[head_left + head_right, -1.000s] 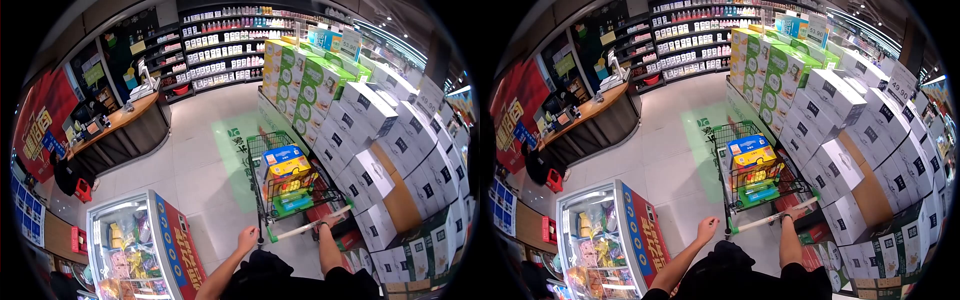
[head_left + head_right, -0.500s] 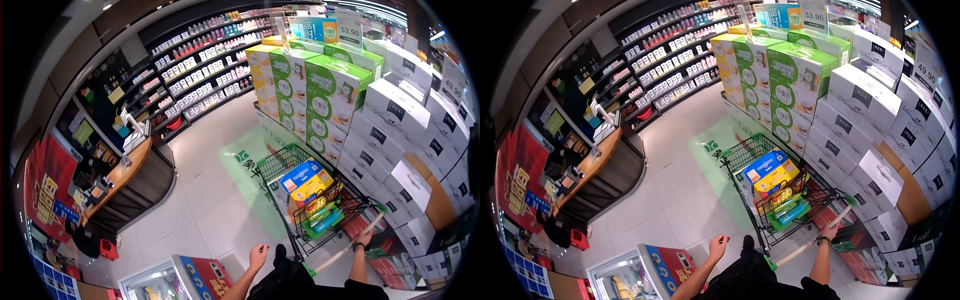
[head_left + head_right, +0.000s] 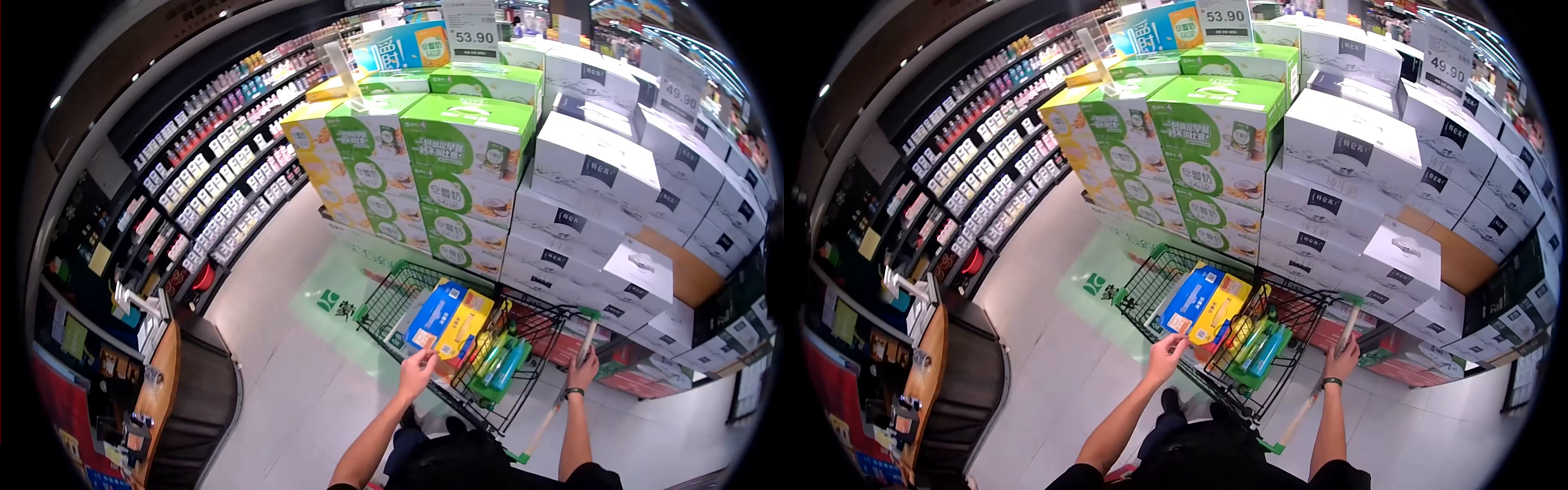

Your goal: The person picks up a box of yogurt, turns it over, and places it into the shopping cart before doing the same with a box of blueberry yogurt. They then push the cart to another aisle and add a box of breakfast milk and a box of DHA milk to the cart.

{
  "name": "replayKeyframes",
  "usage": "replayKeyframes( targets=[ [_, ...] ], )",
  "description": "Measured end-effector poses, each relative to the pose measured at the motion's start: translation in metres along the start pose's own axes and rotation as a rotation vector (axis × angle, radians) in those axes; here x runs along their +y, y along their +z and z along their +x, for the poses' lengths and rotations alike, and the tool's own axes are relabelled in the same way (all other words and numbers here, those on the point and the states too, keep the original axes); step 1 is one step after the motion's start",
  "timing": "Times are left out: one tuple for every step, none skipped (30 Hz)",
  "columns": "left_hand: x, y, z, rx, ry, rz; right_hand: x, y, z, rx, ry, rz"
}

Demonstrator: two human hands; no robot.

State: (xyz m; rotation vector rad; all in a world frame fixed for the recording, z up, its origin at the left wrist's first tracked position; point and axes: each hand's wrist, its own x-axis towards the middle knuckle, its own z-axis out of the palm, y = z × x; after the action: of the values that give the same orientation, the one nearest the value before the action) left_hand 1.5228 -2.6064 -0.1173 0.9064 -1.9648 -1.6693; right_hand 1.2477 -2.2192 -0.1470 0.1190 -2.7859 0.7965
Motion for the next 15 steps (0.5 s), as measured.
replayKeyframes(
  targets=[
    [0.012, -0.002, 0.023, -0.02, 0.075, -0.011, -0.014, -0.002, -0.006, 0.028, 0.011, -0.003],
    [0.023, -0.006, 0.047, -0.069, 0.085, -0.012, -0.026, -0.004, -0.013, 0.001, 0.007, -0.061],
    [0.036, -0.011, 0.069, -0.108, 0.093, -0.036, -0.038, -0.003, -0.017, -0.025, 0.002, -0.119],
    [0.042, -0.016, 0.092, -0.117, 0.179, -0.008, -0.049, 0.003, -0.021, 0.015, -0.02, -0.118],
    [0.049, -0.021, 0.113, -0.123, 0.265, 0.019, -0.067, 0.003, -0.018, 0.043, -0.013, -0.125],
    [0.057, -0.027, 0.133, -0.14, 0.315, 0.004, -0.087, 0.004, -0.012, 0.03, -0.058, -0.092],
    [0.069, -0.036, 0.153, -0.142, 0.376, -0.033, -0.117, 0.002, -0.009, 0.014, -0.101, -0.062],
    [0.082, -0.045, 0.171, -0.154, 0.397, -0.062, -0.16, -0.004, -0.001, 0.026, -0.099, -0.02],
    [0.092, -0.056, 0.185, -0.168, 0.414, -0.09, -0.2, -0.007, 0.01, 0.042, -0.178, -0.035],
    [0.094, -0.065, 0.2, -0.167, 0.455, -0.127, -0.235, -0.004, 0.024, 0.023, -0.169, 0.049],
    [0.101, -0.077, 0.211, -0.179, 0.449, -0.145, -0.281, -0.008, 0.037, 0.052, -0.248, 0.037],
    [0.101, -0.088, 0.219, -0.195, 0.438, -0.17, -0.332, -0.015, 0.052, 0.052, -0.381, 0.158],
    [0.101, -0.097, 0.23, -0.209, 0.431, -0.196, -0.383, -0.022, 0.065, 0.098, -0.519, 0.149],
    [0.094, -0.108, 0.239, -0.235, 0.414, -0.222, -0.425, -0.021, 0.08, 0.156, -0.654, 0.095],
    [0.086, -0.115, 0.246, -0.247, 0.424, -0.241, -0.469, -0.024, 0.094, 0.184, -0.748, 0.12]
  ],
)
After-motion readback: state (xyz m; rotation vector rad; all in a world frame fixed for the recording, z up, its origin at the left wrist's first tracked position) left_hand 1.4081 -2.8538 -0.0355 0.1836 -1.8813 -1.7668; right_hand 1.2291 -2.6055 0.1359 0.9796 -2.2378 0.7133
